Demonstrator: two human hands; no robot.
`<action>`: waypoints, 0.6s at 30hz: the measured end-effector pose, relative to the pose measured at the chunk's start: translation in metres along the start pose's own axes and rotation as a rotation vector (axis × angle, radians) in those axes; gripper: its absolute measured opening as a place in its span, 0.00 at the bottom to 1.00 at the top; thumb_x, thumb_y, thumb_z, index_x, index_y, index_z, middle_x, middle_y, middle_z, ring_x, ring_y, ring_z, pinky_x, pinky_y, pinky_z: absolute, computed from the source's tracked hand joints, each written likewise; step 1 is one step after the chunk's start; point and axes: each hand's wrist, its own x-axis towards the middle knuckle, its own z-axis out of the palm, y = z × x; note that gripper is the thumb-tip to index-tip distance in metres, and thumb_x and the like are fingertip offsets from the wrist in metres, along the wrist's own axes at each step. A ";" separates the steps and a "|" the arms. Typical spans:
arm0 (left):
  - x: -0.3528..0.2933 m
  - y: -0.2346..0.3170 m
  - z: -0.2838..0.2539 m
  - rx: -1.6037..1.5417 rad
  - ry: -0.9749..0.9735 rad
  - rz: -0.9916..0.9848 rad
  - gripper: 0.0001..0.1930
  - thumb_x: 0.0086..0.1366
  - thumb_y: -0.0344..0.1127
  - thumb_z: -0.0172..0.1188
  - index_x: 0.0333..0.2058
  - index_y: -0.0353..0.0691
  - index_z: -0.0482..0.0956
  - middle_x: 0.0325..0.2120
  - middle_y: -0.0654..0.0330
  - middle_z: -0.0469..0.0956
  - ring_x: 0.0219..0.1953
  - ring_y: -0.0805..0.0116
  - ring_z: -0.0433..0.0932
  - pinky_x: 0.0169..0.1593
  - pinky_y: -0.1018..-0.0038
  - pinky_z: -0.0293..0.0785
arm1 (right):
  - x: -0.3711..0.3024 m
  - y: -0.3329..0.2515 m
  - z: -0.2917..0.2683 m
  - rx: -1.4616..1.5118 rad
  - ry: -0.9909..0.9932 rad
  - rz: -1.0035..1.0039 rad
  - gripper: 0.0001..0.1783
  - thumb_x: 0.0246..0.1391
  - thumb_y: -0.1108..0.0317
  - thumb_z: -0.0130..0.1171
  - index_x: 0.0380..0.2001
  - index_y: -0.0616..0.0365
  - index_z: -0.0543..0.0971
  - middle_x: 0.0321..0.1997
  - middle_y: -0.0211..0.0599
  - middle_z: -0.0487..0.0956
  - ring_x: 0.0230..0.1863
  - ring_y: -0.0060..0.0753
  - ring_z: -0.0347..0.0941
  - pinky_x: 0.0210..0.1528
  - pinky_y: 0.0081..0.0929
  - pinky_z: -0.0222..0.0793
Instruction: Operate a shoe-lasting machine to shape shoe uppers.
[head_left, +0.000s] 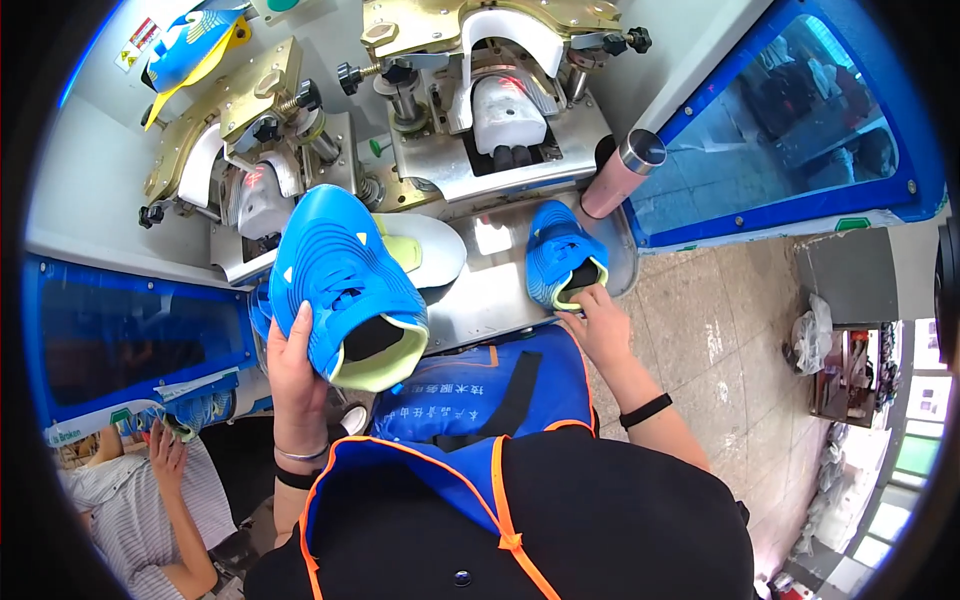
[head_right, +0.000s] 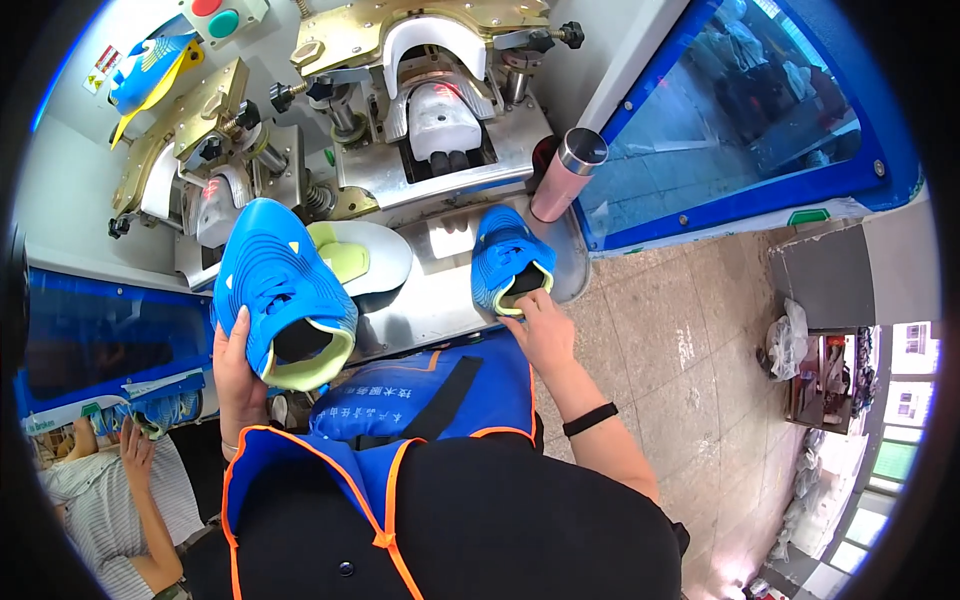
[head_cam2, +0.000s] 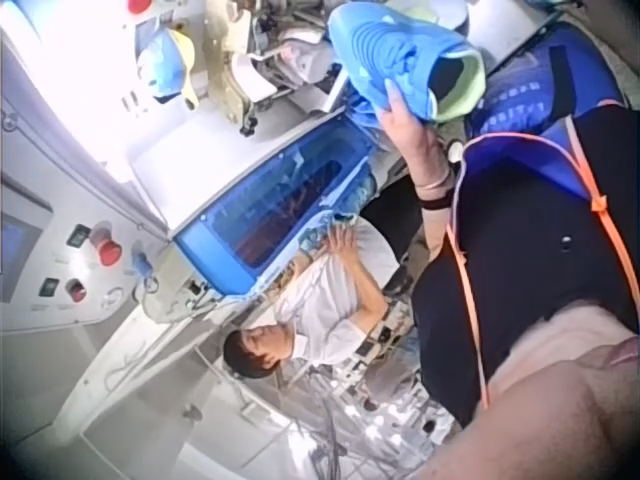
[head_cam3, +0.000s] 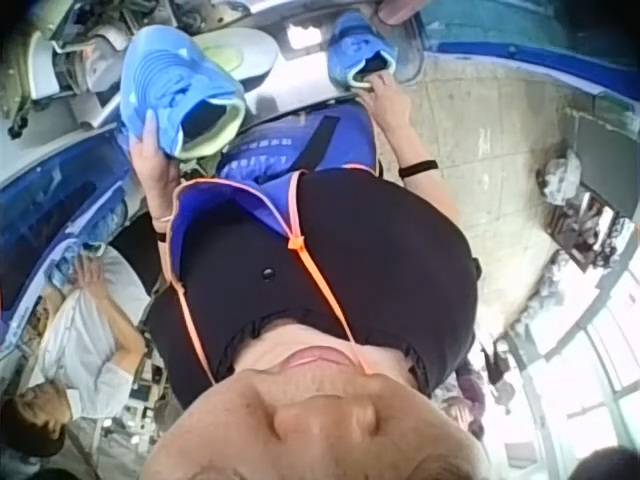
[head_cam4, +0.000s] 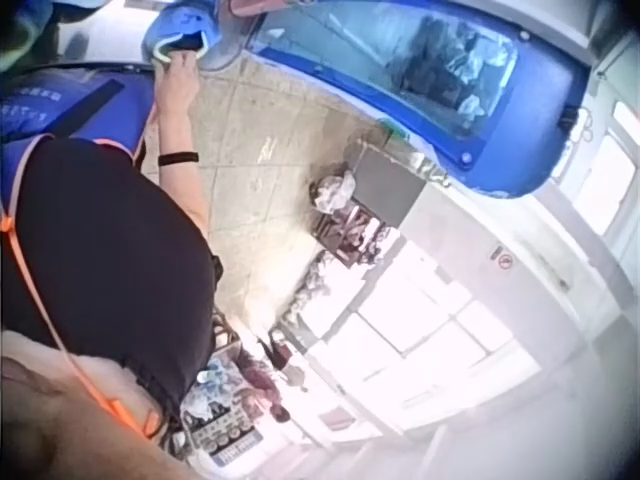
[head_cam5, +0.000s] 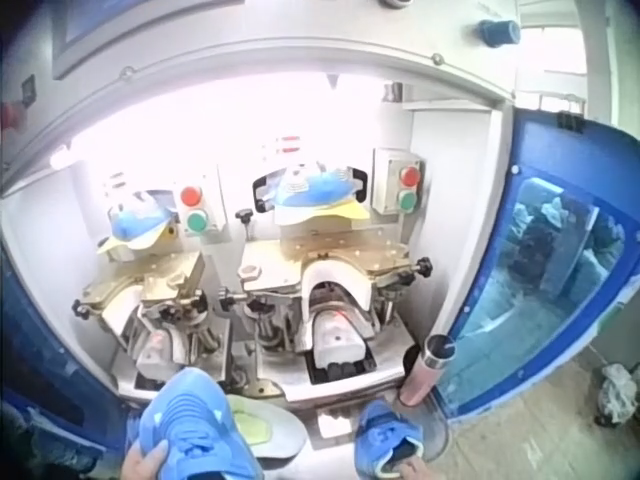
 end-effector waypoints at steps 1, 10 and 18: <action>0.001 0.001 -0.001 0.025 0.003 0.001 0.20 0.72 0.34 0.51 0.59 0.34 0.67 0.52 0.51 0.76 0.50 0.63 0.79 0.54 0.68 0.75 | 0.002 -0.003 0.002 0.007 -0.012 -0.008 0.15 0.47 0.58 0.69 0.34 0.53 0.78 0.39 0.31 0.74 0.37 0.41 0.77 0.34 0.35 0.74; -0.011 0.050 -0.019 -0.564 -0.112 -0.097 0.36 0.70 0.65 0.40 0.61 0.38 0.67 0.54 0.53 0.75 0.55 0.56 0.74 0.60 0.61 0.69 | 0.024 -0.057 -0.007 0.091 0.051 -0.116 0.13 0.46 0.63 0.70 0.33 0.53 0.78 0.35 0.33 0.76 0.29 0.42 0.77 0.29 0.33 0.72; -0.045 0.033 -0.124 -0.516 0.294 0.038 0.27 0.74 0.53 0.43 0.57 0.35 0.71 0.52 0.50 0.77 0.54 0.55 0.76 0.60 0.57 0.72 | 0.093 -0.140 0.026 0.303 0.078 -0.550 0.09 0.43 0.68 0.69 0.28 0.53 0.78 0.31 0.34 0.75 0.33 0.39 0.74 0.31 0.32 0.70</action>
